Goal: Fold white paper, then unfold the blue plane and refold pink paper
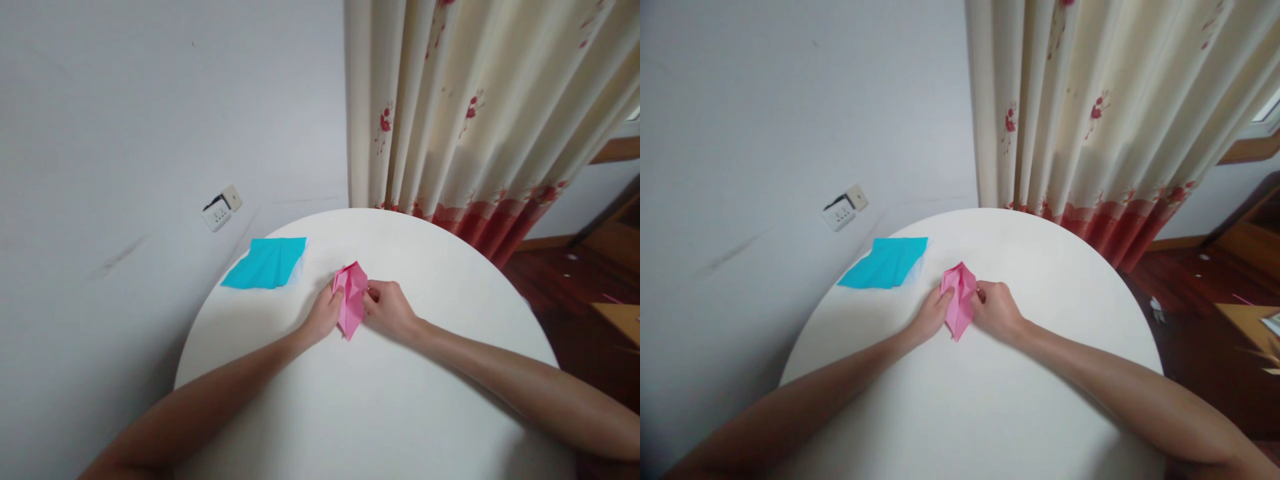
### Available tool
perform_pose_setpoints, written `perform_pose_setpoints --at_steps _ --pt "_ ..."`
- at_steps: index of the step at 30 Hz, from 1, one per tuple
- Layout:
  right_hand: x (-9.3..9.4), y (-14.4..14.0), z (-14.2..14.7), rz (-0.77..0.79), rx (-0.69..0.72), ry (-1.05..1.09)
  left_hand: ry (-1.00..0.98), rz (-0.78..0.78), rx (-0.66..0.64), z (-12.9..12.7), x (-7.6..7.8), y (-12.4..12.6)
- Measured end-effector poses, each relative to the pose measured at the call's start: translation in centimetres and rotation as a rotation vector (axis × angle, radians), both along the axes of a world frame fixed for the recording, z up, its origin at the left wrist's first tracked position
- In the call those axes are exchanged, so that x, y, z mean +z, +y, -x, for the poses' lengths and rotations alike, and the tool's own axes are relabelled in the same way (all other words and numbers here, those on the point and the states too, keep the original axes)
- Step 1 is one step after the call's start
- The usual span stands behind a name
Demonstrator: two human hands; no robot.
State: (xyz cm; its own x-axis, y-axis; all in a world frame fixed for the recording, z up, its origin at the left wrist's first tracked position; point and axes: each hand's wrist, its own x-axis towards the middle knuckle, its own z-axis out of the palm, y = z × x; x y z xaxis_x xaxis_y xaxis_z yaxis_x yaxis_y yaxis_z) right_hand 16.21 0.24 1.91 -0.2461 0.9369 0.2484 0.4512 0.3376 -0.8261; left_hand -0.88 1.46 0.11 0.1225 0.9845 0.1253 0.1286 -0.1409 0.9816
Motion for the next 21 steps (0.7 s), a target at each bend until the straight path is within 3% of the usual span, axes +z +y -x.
perform_pose_setpoints --at_steps 6,11,15,21 --pt "-0.3 0.4 0.0 -0.006 -0.061 0.070 -0.015 -0.127 -0.057 -0.2 -0.6 -0.3" --pt "-0.9 0.9 0.0 -0.033 -0.069 0.094 0.183 -0.202 -0.133 -0.4 -0.4 -1.0" --pt "-1.2 1.4 -0.4 -0.049 -0.100 0.082 0.268 -0.211 -0.095 -0.3 -0.2 -1.0" --pt "-0.9 1.4 -0.5 -0.043 -0.080 0.113 0.185 -0.238 -0.073 -0.4 0.3 -0.7"
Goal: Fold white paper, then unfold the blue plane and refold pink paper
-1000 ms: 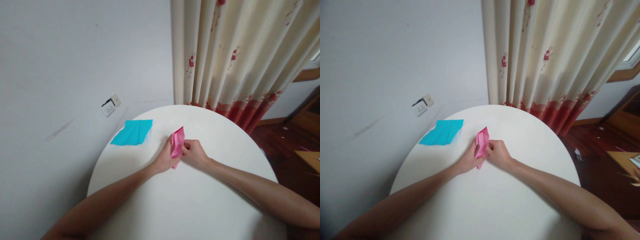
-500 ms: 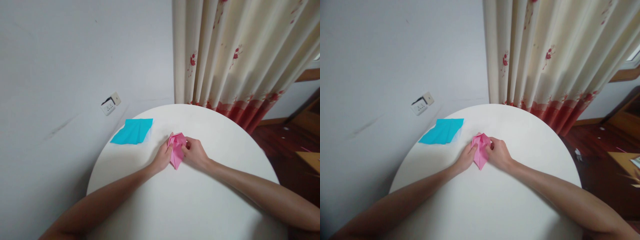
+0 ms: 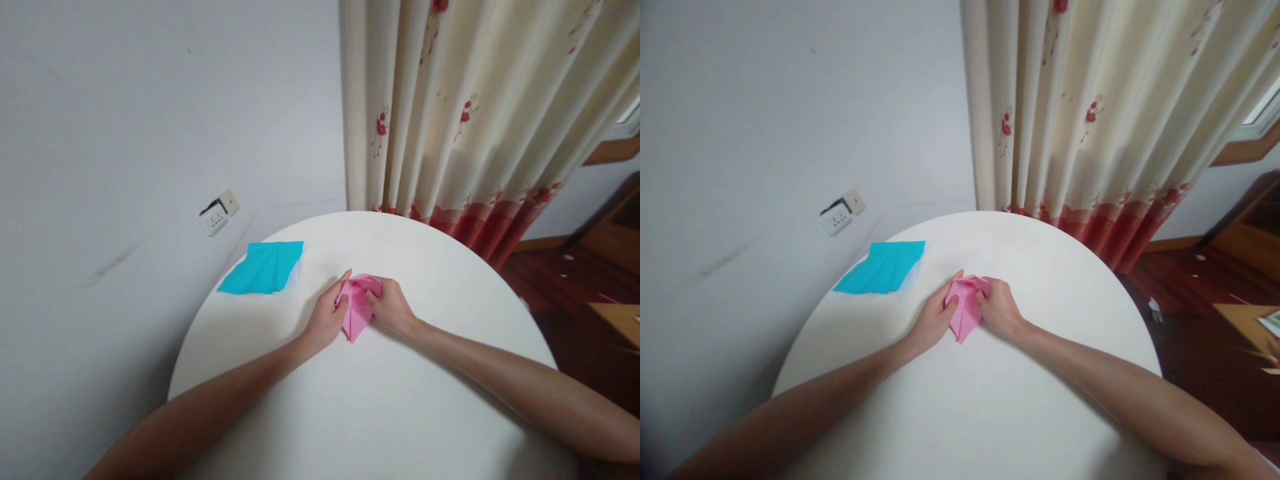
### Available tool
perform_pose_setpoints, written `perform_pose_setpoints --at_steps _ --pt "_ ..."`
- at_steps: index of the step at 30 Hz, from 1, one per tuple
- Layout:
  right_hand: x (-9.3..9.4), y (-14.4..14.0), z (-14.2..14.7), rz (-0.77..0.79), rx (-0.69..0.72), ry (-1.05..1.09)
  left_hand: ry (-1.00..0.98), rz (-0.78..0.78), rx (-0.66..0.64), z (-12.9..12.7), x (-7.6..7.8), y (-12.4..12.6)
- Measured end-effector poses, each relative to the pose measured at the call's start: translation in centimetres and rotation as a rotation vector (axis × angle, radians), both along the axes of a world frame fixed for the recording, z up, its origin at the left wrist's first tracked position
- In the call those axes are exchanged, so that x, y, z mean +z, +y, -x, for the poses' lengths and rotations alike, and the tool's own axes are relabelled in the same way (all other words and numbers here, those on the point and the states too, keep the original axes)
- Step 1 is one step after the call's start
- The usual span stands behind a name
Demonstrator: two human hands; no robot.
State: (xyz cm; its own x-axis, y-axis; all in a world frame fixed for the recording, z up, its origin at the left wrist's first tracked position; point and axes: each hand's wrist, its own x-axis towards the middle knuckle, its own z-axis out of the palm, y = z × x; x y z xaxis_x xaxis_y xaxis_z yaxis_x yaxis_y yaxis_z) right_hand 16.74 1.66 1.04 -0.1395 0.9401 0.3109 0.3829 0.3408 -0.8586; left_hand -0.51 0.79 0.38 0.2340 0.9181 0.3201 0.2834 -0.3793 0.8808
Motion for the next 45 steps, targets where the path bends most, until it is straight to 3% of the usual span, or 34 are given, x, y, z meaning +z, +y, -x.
perform_pose_setpoints --at_steps 8,14,19,21,24,30,33,37,40,45 --pt "-0.3 0.3 -0.1 0.027 0.069 0.045 -0.121 0.151 0.117 1.2 0.2 2.1" --pt "-0.3 1.4 -1.2 0.117 0.198 0.281 -0.217 0.190 -0.124 3.2 0.2 3.1" --pt "-0.3 2.7 -2.5 0.060 0.181 0.359 -0.333 0.379 -0.491 4.5 1.9 2.4" --pt "-0.3 2.8 -2.8 0.043 0.197 0.347 -0.478 0.472 -0.546 4.6 2.1 2.3" --pt "-0.2 2.3 -2.6 0.049 0.252 0.290 -0.590 0.552 -0.406 4.2 1.7 2.5" --pt "0.1 1.0 -1.8 0.014 0.418 0.154 -0.377 0.619 -0.218 3.0 0.2 2.4" --pt "0.2 1.2 -2.0 0.088 0.436 0.272 -0.387 0.586 -0.096 2.7 -0.2 2.3" --pt "0.2 1.8 -2.0 0.285 0.339 0.475 -0.403 0.491 0.023 2.3 -0.5 2.3" --pt "-0.2 1.8 -1.5 0.354 0.264 0.375 -0.362 0.439 0.019 2.0 -0.4 1.9" --pt "-1.2 1.6 -1.1 0.322 0.173 0.246 -0.274 0.479 -0.065 1.7 0.1 1.3"
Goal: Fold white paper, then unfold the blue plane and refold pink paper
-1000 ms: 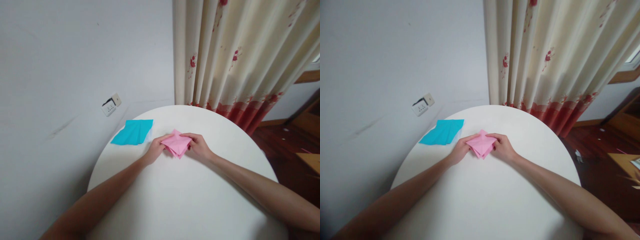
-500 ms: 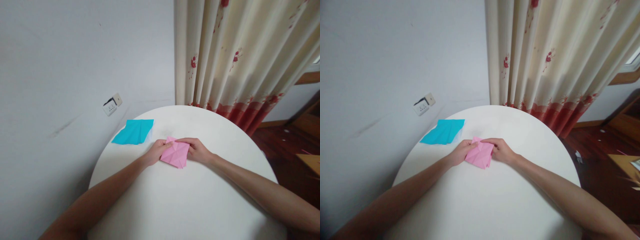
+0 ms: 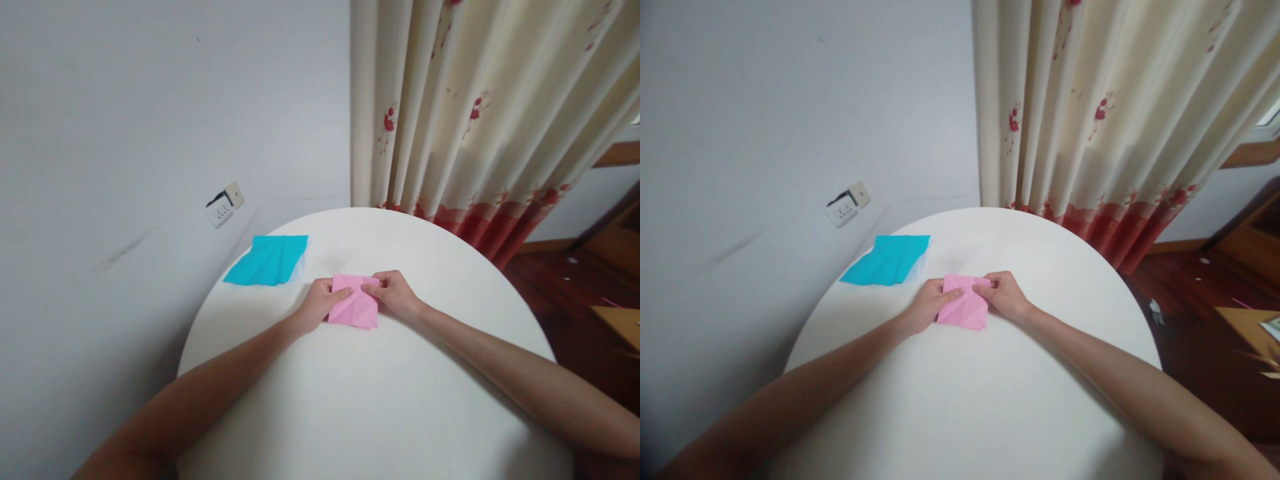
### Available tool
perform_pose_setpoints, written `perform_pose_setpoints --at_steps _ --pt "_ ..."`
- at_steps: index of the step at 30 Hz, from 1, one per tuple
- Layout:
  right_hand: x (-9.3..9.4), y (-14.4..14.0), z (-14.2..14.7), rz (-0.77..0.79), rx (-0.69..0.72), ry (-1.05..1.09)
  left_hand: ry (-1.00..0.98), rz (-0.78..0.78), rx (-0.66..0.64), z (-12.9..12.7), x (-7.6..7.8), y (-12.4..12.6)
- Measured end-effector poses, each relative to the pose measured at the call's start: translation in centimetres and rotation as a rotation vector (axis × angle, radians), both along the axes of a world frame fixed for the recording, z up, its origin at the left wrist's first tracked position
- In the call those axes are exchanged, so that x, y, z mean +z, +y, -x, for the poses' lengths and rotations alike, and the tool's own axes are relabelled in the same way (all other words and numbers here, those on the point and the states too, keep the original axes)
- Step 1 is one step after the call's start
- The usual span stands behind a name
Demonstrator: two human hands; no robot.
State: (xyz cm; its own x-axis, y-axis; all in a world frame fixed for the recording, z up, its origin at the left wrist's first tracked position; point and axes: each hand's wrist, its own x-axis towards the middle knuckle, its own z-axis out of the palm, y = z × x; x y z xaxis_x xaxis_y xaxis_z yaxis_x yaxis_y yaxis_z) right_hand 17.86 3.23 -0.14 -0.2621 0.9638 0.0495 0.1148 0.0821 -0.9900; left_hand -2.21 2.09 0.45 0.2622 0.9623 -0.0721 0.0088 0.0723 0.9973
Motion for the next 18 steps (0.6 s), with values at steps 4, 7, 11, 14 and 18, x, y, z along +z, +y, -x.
perform_pose_setpoints --at_steps 4,7,11,14,18 --pt "-0.45 0.05 -0.01 0.001 0.032 0.085 0.011 0.000 -0.048 0.05 0.03 -0.01" --pt "-0.47 0.04 0.00 0.002 0.059 0.122 0.002 0.000 -0.043 0.08 -0.25 0.11" --pt "-0.54 0.14 0.03 0.011 0.076 0.136 -0.008 -0.004 -0.028 0.17 -0.71 0.28" --pt "-0.70 0.38 0.05 0.019 0.027 0.133 -0.021 -0.010 -0.030 0.30 -0.79 0.39" --pt "-0.49 0.55 0.12 0.044 -0.121 0.251 -0.049 0.037 -0.151 0.34 -0.43 0.32"
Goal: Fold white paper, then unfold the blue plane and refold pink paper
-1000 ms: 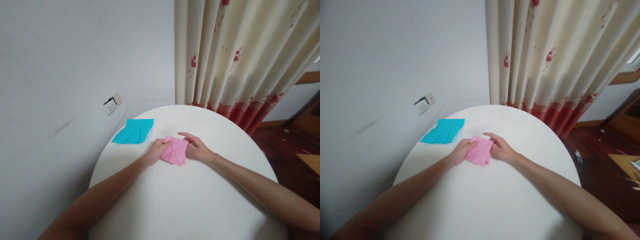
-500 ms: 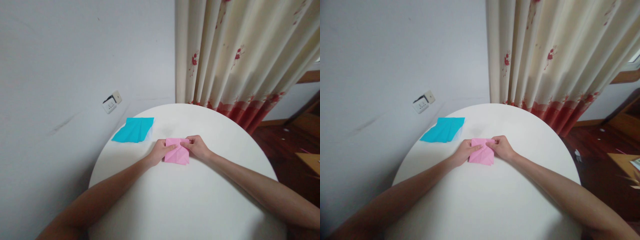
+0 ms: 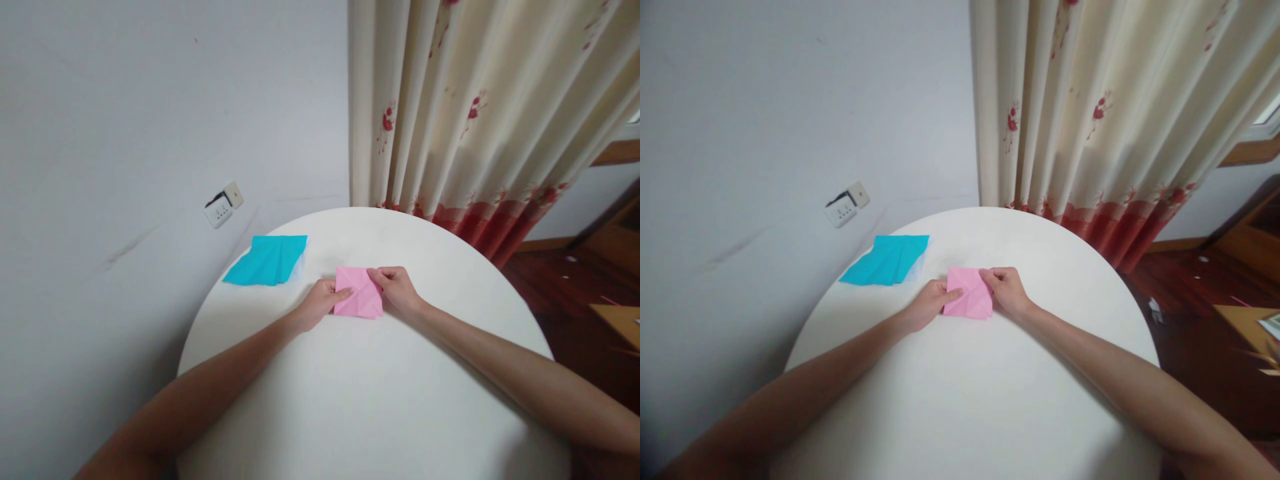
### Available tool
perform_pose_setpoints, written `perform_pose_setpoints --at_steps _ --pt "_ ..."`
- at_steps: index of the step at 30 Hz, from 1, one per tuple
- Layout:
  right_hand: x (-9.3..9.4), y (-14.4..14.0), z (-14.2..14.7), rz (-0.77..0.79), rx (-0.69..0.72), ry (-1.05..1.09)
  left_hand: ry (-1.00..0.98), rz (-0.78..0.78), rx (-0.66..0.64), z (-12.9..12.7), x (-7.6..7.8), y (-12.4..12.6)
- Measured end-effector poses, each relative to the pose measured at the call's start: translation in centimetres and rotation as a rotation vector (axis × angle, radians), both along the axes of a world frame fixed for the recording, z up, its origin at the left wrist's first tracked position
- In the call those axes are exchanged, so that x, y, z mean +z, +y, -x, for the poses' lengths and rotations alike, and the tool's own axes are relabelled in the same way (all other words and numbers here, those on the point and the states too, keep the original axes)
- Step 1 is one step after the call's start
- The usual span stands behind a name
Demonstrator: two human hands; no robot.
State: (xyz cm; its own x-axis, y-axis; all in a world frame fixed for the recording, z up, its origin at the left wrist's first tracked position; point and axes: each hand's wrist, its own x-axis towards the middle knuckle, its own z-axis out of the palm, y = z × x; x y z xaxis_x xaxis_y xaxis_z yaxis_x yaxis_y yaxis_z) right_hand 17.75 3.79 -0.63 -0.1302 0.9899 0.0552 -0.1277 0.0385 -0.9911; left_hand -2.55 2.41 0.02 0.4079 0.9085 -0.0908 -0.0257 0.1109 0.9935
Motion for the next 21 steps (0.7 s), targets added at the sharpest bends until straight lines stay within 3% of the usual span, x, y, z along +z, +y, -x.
perform_pose_setpoints --at_steps 2,5,8,11,17,21 --pt "0.3 -0.1 0.0 0.032 -0.001 0.101 -0.023 0.012 -0.025 -0.1 0.1 -0.1" --pt "0.8 -0.4 0.0 0.114 0.137 0.166 -0.061 0.014 0.043 -0.2 0.1 -0.1" --pt "0.7 -0.5 -0.3 0.135 0.232 0.018 -0.101 -0.005 0.130 -0.3 -0.2 0.1" --pt "0.5 -0.4 -0.5 0.071 0.284 -0.160 -0.155 -0.026 0.139 -0.4 -0.4 0.3" --pt "0.7 -0.5 -0.5 0.048 0.264 -0.202 -0.126 -0.026 0.012 -0.3 0.5 -0.1" --pt "1.0 -0.6 -0.3 0.044 0.257 -0.191 -0.036 -0.036 0.049 -0.4 0.7 -0.3"
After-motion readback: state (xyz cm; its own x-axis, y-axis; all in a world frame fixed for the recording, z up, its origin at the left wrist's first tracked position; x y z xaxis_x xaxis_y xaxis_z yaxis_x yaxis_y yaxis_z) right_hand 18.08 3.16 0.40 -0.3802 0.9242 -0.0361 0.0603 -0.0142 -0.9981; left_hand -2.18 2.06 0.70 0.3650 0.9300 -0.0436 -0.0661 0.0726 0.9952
